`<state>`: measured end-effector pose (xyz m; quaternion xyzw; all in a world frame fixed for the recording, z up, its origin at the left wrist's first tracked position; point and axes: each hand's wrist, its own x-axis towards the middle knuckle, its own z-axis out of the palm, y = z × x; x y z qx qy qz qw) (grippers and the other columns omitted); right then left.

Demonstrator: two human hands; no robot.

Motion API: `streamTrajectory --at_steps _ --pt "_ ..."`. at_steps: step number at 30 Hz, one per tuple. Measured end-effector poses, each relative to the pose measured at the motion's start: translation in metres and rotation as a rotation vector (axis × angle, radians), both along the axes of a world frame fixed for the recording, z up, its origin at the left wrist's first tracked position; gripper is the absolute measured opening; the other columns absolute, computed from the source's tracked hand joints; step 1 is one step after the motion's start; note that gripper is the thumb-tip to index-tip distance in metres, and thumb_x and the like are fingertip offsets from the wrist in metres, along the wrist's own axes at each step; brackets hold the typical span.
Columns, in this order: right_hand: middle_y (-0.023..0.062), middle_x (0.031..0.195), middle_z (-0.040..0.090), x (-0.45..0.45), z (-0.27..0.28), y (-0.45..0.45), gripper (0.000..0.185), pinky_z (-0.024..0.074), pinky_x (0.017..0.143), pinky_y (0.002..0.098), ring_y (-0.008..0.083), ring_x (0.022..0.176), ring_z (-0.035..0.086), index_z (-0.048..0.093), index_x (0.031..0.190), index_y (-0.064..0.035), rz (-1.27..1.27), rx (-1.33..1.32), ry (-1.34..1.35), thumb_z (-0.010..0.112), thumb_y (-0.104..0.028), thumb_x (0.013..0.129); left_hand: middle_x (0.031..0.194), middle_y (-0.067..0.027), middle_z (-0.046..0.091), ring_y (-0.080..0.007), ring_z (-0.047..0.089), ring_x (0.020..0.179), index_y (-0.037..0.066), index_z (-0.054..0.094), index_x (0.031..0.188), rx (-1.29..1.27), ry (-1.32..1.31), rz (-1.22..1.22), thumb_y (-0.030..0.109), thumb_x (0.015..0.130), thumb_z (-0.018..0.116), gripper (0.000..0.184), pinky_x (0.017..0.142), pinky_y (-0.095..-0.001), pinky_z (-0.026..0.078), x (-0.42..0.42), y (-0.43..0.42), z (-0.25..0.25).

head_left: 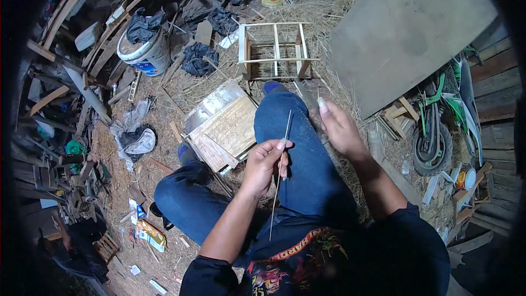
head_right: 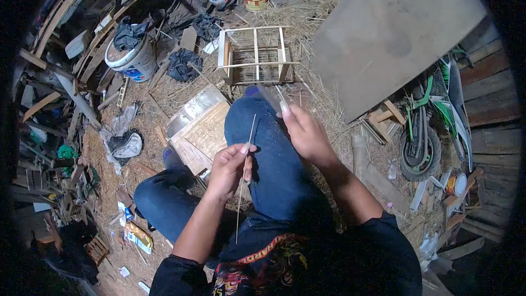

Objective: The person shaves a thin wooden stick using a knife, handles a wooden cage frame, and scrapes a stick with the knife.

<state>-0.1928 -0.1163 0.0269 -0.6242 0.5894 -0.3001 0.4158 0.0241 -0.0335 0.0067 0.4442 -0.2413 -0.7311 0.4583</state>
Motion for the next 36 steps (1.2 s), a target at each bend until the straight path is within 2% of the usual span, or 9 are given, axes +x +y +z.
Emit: streamTrajectory --at_steps 3,8,11,13,14,16,22,29,36 --pt "0.0052 0.072 0.058 0.001 -0.004 0.010 0.032 0.0462 0.066 0.0317 0.0127 0.070 0.056 0.064 0.095 0.0013 0.098 0.028 -0.173 0.059 -0.029 0.104 0.066 -0.0033 0.060 -0.0109 0.053 0.048 -0.002 0.067 0.108 0.022 -0.078 -0.010 0.027 0.104 0.061 0.030 0.046 -0.0241 0.042 0.001 -0.001 0.001" --pt "-0.0006 0.079 0.059 0.013 -0.003 0.005 0.019 0.0441 0.064 0.0253 0.0048 0.070 0.052 0.063 0.100 -0.0016 0.151 0.170 -0.161 0.059 -0.019 0.104 0.060 -0.0013 0.058 -0.0082 0.047 0.042 -0.001 0.068 0.099 -0.019 -0.244 0.028 0.031 0.105 0.060 0.033 0.041 -0.0233 0.036 0.006 -0.007 -0.002" --pt "0.0026 0.080 0.061 0.023 -0.007 0.002 0.016 0.0476 0.063 0.0272 0.0083 0.068 0.057 0.062 0.106 -0.0007 0.175 -0.145 -0.112 0.060 -0.017 0.103 0.057 -0.0005 0.057 -0.0067 0.044 0.039 0.000 0.067 0.092 0.015 -0.362 0.045 0.033 0.105 0.061 0.036 0.039 -0.0234 0.032 0.012 -0.013 -0.002" --pt "0.0182 0.084 0.067 0.024 -0.008 0.001 0.024 0.0518 0.069 0.0395 0.0290 0.076 0.070 0.059 0.116 -0.0005 0.173 -0.217 -0.076 0.061 -0.019 0.101 0.052 -0.0004 0.053 -0.0070 0.042 0.037 0.002 0.064 0.085 0.069 -0.409 0.036 0.035 0.104 0.062 0.039 0.037 -0.0236 0.030 0.014 -0.016 -0.004" --pt "0.0182 0.084 0.067 0.022 -0.004 0.001 0.024 0.0518 0.069 0.0395 0.0290 0.076 0.070 0.059 0.116 -0.0005 0.174 -0.215 -0.075 0.061 -0.019 0.101 0.052 -0.0004 0.053 -0.0070 0.042 0.037 0.002 0.064 0.085 0.071 -0.408 0.036 0.035 0.104 0.062 0.039 0.037 -0.0236 0.030 0.014 -0.016 -0.003" --pt "0.0235 0.093 0.069 0.017 0.015 0.003 0.027 0.0526 0.076 0.0435 0.0393 0.088 0.071 0.058 0.122 -0.0012 0.208 0.251 -0.189 0.061 -0.018 0.101 0.051 -0.0009 0.052 -0.0078 0.040 0.035 0.002 0.063 0.084 0.098 -0.382 0.031 0.035 0.105 0.061 0.039 0.036 -0.0241 0.028 0.017 -0.017 0.001" --pt "0.0225 0.101 0.070 0.009 0.009 0.014 0.030 0.0539 0.082 0.0474 0.0445 0.094 0.068 0.058 0.127 -0.0036 0.332 -0.213 0.046 0.059 -0.013 0.099 0.051 -0.0007 0.051 -0.0084 0.039 0.034 0.002 0.063 0.085 0.138 -0.334 0.035 0.035 0.105 0.061 0.038 0.035 -0.0247 0.027 0.017 -0.019 0.007" --pt "0.0209 0.109 0.068 0.011 0.004 0.021 0.032 0.0545 0.083 0.0453 0.0391 0.098 0.067 0.060 0.130 -0.0055 0.437 -0.366 0.097 0.059 -0.010 0.099 0.053 -0.0007 0.053 -0.0078 0.040 0.036 0.002 0.063 0.086 0.131 -0.317 0.046 0.033 0.104 0.061 0.036 0.036 -0.0240 0.028 0.017 -0.018 0.004" --pt "0.0124 0.083 0.066 0.019 0.008 0.024 0.043 0.0538 0.064 0.0388 0.0301 0.073 0.067 0.063 0.137 -0.0135 0.392 -0.355 0.345 0.058 -0.005 0.095 0.055 0.0005 0.053 -0.0066 0.040 0.038 0.002 0.065 0.094 0.114 -0.255 -0.002 0.033 0.104 0.061 0.034 0.038 -0.0220 0.029 0.023 -0.012 0.006"
